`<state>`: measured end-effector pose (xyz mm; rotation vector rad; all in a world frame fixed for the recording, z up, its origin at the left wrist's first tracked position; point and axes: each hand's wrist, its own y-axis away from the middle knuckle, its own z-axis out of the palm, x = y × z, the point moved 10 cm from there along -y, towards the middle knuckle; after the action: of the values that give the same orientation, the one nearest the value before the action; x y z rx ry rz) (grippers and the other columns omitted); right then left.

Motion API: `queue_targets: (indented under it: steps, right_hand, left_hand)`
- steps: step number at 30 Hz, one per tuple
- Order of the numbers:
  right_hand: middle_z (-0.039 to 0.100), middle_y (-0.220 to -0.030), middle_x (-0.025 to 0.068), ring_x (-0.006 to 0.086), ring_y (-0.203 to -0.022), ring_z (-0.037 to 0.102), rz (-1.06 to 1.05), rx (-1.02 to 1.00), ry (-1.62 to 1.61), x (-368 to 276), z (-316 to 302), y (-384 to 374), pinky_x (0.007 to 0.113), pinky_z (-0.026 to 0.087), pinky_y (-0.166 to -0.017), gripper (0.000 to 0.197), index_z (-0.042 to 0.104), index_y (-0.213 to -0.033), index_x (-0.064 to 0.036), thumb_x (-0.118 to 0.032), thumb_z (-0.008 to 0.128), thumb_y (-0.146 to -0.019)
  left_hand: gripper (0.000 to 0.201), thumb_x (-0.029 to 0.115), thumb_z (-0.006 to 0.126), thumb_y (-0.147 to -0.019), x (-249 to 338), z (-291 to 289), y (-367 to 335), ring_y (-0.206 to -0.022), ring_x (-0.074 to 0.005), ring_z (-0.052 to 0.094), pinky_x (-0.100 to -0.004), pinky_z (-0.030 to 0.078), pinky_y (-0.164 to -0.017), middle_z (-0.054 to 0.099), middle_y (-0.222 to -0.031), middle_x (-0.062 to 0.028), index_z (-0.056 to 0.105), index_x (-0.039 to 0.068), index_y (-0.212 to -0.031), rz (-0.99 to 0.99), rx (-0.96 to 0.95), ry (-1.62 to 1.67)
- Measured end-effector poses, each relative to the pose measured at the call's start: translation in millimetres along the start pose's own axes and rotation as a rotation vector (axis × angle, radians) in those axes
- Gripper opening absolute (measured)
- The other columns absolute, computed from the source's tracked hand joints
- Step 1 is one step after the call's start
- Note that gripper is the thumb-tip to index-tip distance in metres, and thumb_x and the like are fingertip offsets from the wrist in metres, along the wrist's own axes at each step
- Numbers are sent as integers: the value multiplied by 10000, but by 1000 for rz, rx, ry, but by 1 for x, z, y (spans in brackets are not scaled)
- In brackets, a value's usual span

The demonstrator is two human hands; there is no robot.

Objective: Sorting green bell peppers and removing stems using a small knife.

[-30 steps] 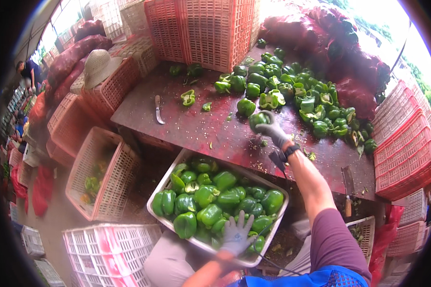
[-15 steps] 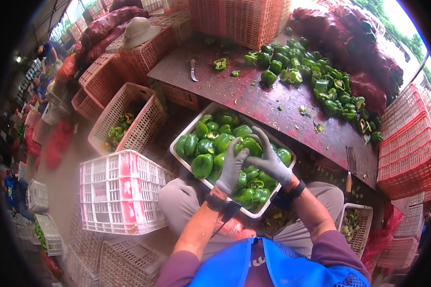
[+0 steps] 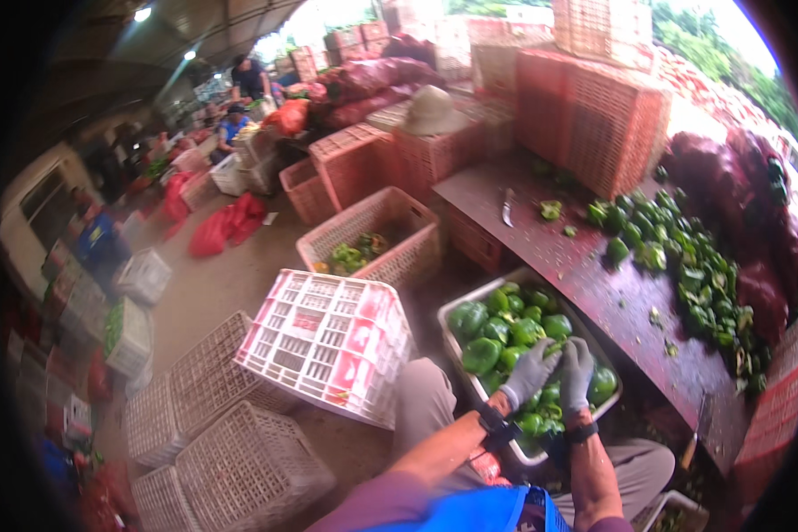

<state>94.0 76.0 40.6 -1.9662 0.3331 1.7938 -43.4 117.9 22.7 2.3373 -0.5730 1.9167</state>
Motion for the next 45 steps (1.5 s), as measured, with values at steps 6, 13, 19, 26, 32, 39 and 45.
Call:
queue_targets:
  steps: [6, 13, 19, 26, 32, 39, 45]
  right_hand:
    - [684, -957, 34, 109, -835, 589, 178, -22, 22, 78, 3, -6, 282, 486, -742, 243, 688, -1111, -9, -225, 615, -1027]
    - [692, -1092, 37, 155, -977, 653, 262, -177, -492, 74, 3, -8, 320, 541, -859, 236, 676, -1167, -80, -249, 616, -1014]
    - [688, -1017, 13, 137, -865, 656, 363, -127, -745, 60, 24, -17, 314, 545, -746, 210, 676, -1136, -113, -287, 644, -1022]
    - [697, -962, 85, 229, -844, 679, 197, 213, 122, 33, -26, -33, 371, 555, -772, 295, 657, -1201, -78, -306, 643, -1013]
    - [558, -1463, 203, 394, -1254, 583, -285, -290, 1241, 87, -6, -8, 523, 464, -1020, 526, 611, -1417, -207, -320, 701, -911]
    - [655, -965, 157, 365, -861, 676, -544, -347, 801, -64, 10, 14, 478, 557, -740, 632, 590, -1431, -243, -262, 788, -831]
    - [649, -988, 170, 404, -886, 680, -426, -616, 628, -56, -5, 30, 495, 563, -777, 725, 499, -1525, -256, -168, 725, -841]
  left_hand:
    - [445, 378, 641, -1016, -17, 0, 1, -1067, -457, 686, -486, 548, -906, 714, -1125, -265, 595, 58, -1323, -53, -46, -143]
    - [368, 320, 653, -1034, -21, 11, -19, -1097, -237, 632, -358, 516, -961, 689, -1178, -91, 638, 66, -1300, -8, -205, 309]
    - [470, 406, 621, -1045, -24, 16, -9, -1128, -210, 660, -404, 541, -974, 688, -1281, -80, 602, 69, -1373, -451, -587, 1638]
    - [646, 426, 640, -1025, -21, -8, 5, -1148, -308, 636, -438, 571, -870, 656, -1232, -152, 469, 24, -1501, -472, -597, 1612]
    - [791, 587, 657, -971, -62, 12, 5, -1120, -241, 648, -424, 588, -853, 644, -1271, -84, 458, 66, -1531, -571, -460, 1306]
    - [795, 618, 767, -884, -72, 13, 28, -987, -171, 635, -370, 551, -831, 631, -1185, -18, 529, 121, -1457, -540, -570, 868]
    - [612, 452, 763, -904, -105, 47, 43, -1019, -171, 645, -367, 545, -861, 659, -1175, -31, 598, 96, -1374, -538, -752, 835]
